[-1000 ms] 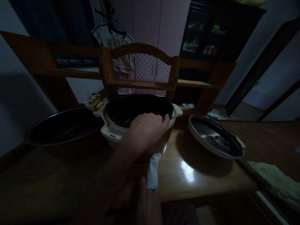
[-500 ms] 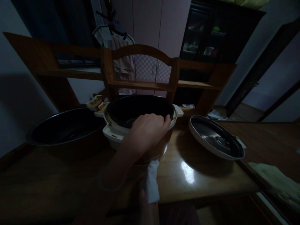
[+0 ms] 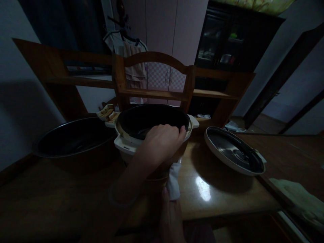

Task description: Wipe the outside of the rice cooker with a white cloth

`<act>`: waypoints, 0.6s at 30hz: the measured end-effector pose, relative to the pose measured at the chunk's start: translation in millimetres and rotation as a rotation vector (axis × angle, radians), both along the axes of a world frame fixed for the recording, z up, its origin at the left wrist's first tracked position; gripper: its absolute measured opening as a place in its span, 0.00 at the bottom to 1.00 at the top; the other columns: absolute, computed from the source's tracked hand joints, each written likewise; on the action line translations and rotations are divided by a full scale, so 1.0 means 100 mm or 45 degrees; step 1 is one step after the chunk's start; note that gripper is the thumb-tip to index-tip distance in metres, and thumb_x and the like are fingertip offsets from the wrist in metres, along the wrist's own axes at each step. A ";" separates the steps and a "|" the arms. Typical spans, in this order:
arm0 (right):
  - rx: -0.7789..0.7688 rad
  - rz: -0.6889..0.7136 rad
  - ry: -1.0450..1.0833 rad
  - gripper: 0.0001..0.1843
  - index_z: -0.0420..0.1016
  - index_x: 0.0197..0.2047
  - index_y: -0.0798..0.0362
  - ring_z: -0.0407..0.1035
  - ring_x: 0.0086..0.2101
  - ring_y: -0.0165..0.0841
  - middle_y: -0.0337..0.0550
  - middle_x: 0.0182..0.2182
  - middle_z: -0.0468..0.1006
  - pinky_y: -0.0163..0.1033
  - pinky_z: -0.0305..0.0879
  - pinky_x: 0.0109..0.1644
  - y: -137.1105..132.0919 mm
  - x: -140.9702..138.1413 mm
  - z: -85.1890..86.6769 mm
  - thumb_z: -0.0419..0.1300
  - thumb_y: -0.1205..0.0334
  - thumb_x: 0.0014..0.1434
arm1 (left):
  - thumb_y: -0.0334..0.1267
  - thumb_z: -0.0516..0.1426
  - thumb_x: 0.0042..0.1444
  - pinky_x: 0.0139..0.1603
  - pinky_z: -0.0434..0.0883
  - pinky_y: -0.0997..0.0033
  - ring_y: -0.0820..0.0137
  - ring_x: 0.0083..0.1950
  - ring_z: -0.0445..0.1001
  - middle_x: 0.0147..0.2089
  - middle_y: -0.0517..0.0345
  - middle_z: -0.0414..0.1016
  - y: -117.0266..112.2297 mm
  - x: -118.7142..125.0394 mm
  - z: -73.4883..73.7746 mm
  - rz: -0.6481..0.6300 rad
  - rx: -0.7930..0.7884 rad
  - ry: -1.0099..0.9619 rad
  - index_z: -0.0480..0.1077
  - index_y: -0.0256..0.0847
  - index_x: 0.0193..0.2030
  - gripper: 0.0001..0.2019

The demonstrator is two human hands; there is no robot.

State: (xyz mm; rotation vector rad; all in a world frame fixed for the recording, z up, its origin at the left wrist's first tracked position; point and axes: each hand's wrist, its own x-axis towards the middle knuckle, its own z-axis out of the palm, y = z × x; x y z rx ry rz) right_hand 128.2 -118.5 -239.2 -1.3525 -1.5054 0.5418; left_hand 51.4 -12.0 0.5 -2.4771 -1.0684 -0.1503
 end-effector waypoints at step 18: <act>-0.043 0.091 -0.054 0.20 0.72 0.60 0.50 0.74 0.52 0.41 0.49 0.59 0.74 0.53 0.75 0.55 -0.22 -0.21 0.60 0.62 0.52 0.69 | 0.30 0.45 0.72 0.36 0.76 0.62 0.57 0.39 0.83 0.42 0.43 0.82 0.00 0.00 0.00 0.031 -0.047 -0.011 0.69 0.34 0.63 0.19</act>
